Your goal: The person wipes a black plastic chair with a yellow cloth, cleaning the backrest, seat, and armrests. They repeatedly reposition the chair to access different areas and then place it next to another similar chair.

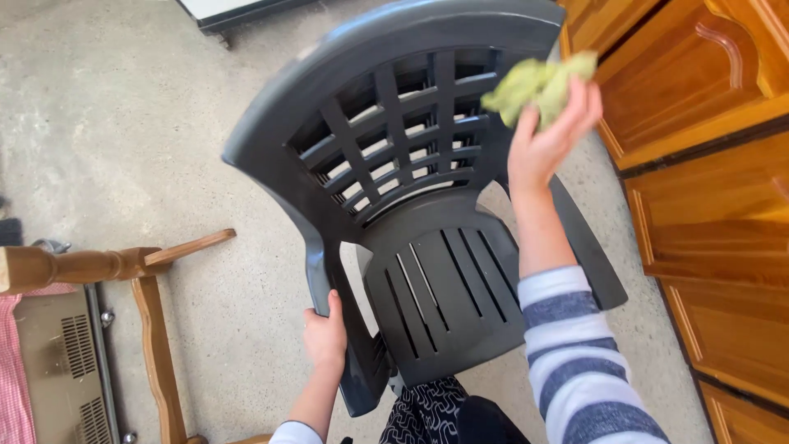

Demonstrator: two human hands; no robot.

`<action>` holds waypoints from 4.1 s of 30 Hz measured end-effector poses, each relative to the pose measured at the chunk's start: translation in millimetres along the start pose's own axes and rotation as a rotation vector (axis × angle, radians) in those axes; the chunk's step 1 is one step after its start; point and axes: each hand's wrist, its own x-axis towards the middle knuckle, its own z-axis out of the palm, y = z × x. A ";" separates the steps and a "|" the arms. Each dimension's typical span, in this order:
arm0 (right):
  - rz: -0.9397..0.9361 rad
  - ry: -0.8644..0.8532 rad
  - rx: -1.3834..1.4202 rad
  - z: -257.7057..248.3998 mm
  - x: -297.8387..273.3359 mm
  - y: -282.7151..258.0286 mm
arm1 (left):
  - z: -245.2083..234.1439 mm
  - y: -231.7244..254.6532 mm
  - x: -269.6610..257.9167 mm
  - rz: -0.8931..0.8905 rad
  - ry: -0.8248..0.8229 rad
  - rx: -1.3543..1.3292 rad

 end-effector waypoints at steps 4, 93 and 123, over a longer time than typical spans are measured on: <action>0.112 -0.107 0.073 38.9 13.2 13.3 | 6.2 -5.0 7.3 -0.003 0.033 -0.002; 0.567 -0.851 -0.290 61.4 -297.4 208.2 | 6.4 -8.4 1.8 -0.006 0.073 -0.027; -0.367 -1.625 -0.047 -12.8 -311.9 0.5 | 8.2 -12.7 8.9 -0.019 0.048 -0.014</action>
